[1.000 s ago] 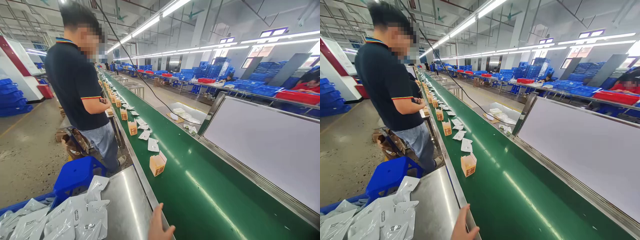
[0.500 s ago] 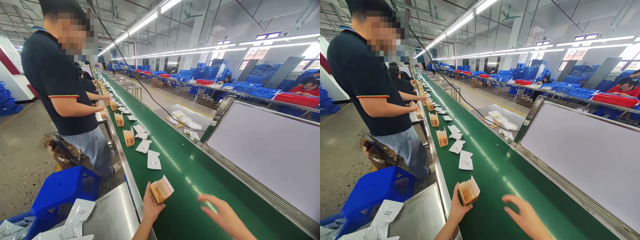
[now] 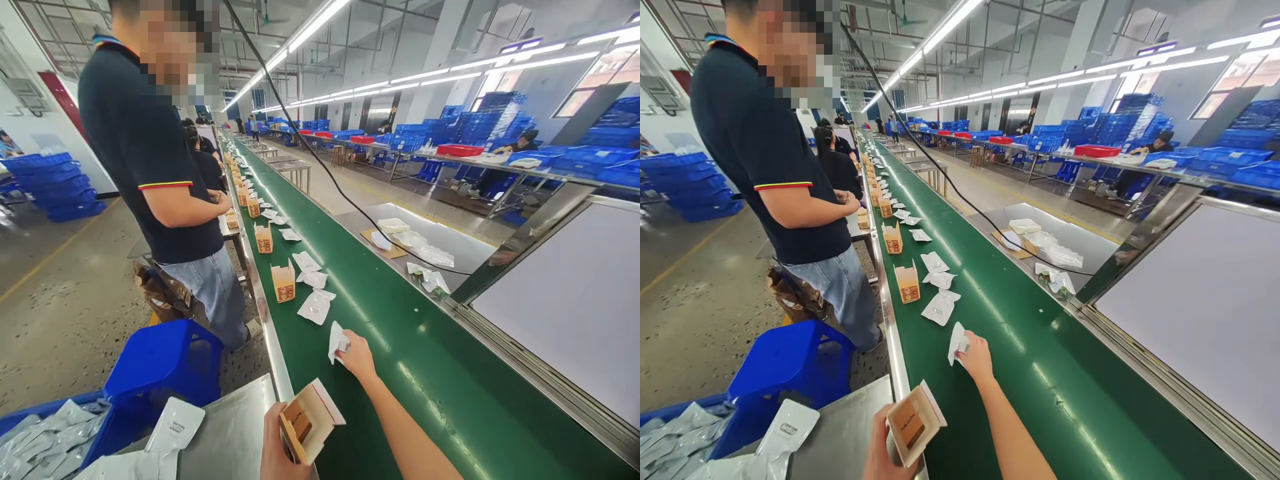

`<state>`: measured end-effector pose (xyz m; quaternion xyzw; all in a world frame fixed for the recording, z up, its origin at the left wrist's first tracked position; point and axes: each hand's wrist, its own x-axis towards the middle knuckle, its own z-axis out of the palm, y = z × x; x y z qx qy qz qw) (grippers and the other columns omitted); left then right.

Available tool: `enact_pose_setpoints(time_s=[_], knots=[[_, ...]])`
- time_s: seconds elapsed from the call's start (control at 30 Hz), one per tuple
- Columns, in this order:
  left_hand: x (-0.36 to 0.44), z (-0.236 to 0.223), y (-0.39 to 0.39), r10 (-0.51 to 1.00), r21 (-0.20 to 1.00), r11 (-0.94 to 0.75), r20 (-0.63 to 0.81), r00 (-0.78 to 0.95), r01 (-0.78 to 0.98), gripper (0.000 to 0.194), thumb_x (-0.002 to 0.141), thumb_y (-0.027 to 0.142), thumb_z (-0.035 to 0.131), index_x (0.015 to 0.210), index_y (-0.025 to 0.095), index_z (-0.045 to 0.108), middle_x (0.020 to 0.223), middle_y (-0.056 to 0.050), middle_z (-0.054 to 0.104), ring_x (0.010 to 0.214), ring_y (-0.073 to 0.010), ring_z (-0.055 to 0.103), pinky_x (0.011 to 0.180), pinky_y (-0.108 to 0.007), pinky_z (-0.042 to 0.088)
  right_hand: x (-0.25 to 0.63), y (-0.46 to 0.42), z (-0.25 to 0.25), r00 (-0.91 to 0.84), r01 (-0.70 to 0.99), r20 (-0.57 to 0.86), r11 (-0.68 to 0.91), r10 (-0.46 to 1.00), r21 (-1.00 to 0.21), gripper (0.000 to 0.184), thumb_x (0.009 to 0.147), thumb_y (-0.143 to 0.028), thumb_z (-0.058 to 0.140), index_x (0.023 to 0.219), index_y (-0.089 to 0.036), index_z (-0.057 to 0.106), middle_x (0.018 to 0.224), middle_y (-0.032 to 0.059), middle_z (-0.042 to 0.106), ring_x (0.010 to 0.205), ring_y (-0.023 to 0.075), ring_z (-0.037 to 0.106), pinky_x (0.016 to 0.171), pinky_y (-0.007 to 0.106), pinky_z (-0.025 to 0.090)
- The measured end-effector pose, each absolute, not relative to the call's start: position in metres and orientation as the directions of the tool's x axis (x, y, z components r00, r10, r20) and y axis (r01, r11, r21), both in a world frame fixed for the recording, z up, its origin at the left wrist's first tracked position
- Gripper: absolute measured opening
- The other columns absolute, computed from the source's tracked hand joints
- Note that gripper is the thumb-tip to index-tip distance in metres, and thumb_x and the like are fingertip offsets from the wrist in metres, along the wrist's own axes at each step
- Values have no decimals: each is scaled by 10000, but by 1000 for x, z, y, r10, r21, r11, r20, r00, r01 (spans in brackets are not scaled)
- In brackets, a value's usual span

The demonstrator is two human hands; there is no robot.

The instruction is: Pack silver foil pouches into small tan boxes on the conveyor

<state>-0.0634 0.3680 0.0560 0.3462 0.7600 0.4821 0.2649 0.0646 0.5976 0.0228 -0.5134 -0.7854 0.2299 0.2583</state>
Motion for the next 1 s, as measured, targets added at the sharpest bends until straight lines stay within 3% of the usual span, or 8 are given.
enact_pose_setpoints(time_s=[0.1,0.2,0.4,0.53,0.67,0.73,0.9,1.0], knots=[[-73,63,373,788,909,246,15,-616,337,597,618,323,642,1160,218,417,1142,-103,504,1114,-284,508,904,-447,496,88,569,46,-114,708,199,220,973,-672,346,774,-407,580,1002,-149,542,832,62,634,668,186,602,611,330,510],[-71,61,374,803,871,240,69,-591,428,588,622,275,663,1160,196,441,1145,-119,508,1096,-289,517,935,-491,468,111,523,95,63,705,314,180,947,-686,401,757,-438,589,1036,-163,504,963,102,577,755,198,570,658,343,505],[-37,62,366,794,784,114,297,-530,611,600,690,228,641,1228,163,383,1168,-154,520,1118,-294,527,902,-478,498,110,423,158,-274,628,734,693,622,-352,198,800,-108,522,925,-241,600,965,79,529,798,172,549,679,298,498],[-23,68,354,765,748,59,391,-511,661,539,774,230,581,1257,174,348,1249,-174,484,1173,-288,509,933,-465,498,116,397,151,-550,559,514,748,658,-359,386,807,-63,425,1094,-228,625,1108,114,582,976,214,581,813,345,529],[-20,65,333,791,722,32,404,-459,691,543,753,195,571,1262,171,385,1285,-172,475,1213,-297,490,984,-501,471,137,383,160,-770,577,-42,666,637,-473,685,701,-226,627,1363,-188,457,1421,158,408,1283,333,412,1032,461,415],[-11,60,322,830,712,-18,402,-386,702,535,742,136,525,1266,172,421,1298,-163,489,1242,-288,472,1018,-505,448,142,374,161,-803,564,-108,688,586,-457,830,619,-349,727,1375,-163,441,1432,164,399,1294,333,402,1030,419,428],[26,38,299,989,738,15,88,-119,674,666,611,88,576,1269,178,525,1366,-154,482,1325,-341,383,1113,-534,321,150,350,139,-750,632,361,760,554,148,333,817,-391,630,1081,-193,669,1131,83,658,942,180,650,698,267,580],[42,20,294,974,789,220,-215,-77,574,656,591,119,619,1240,201,569,1360,-144,500,1287,-324,441,1086,-442,379,168,336,133,-575,798,410,597,708,88,233,895,-341,566,1060,-193,635,1101,75,638,901,172,631,706,308,560]])
